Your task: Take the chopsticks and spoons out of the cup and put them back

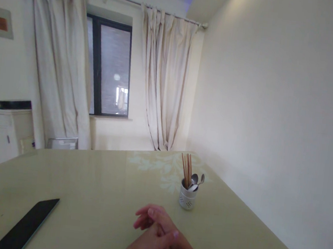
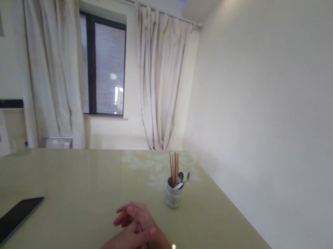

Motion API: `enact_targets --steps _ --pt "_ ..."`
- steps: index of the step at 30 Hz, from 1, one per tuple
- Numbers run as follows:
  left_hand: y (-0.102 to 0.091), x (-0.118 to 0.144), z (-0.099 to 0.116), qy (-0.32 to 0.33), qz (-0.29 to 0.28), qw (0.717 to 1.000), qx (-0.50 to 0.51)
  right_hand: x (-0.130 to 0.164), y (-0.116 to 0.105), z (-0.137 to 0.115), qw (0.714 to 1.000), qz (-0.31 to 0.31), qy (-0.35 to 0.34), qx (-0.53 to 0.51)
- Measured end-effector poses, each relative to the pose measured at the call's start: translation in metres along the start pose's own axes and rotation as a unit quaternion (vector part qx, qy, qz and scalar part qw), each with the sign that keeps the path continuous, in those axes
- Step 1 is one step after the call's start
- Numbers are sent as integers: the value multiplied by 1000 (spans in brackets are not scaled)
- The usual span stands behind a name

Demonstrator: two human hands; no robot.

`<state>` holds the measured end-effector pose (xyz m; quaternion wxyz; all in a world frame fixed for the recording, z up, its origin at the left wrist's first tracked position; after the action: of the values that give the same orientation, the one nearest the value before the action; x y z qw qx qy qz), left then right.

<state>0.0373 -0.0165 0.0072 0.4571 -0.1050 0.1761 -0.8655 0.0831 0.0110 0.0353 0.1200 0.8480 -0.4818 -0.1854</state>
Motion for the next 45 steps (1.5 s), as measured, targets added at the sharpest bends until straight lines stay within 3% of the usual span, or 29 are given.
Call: enact_targets --steps 4,7,10,12,14,16,17,19,23,28,34,41,45 --pt "-3 -6 6 2 61 998 -3 -4 -24 -12 980 145 -92 99" --pt "-16 -9 15 15 156 987 -27 4 -36 -32 935 262 -168 172" --pt "-32 -9 18 18 238 971 -10 18 -39 -55 884 326 -244 227" --pt "-44 -6 15 4 283 959 -12 32 -44 -74 829 379 -317 262" --pt "-57 -2 11 -6 333 943 -27 45 -57 -91 750 466 -381 274" --pt "-68 1 6 -11 371 928 -30 54 -76 -100 675 560 -400 266" --pt "-72 2 4 -15 382 924 -22 55 -86 -100 648 596 -392 266" --pt "-77 2 -2 -20 390 921 -2 51 -104 -95 629 631 -358 280" --pt "-81 -1 -9 -35 395 918 21 33 -120 -70 672 621 -226 335" --pt "-84 -1 -7 -9 400 912 89 25 -118 -57 704 591 -106 380" --pt "-97 -4 0 22 416 901 123 16 -100 -49 762 512 -133 374" --pt "-127 -20 32 32 377 913 155 -2 -36 -12 897 275 -188 292" --pt "-142 -14 48 8 383 916 117 -3 -13 0 932 177 -190 252"
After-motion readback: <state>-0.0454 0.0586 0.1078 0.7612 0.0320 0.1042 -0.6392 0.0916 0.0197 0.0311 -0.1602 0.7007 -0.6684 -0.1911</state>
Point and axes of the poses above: each hand's wrist, its own x-axis away from the middle knuckle, its own y-axis out of the palm, z = x × y, the point moved 5 cm from there along -x, towards the middle knuckle, and after that the axes turned 12 degrees about -x, right-handed, at the moved point
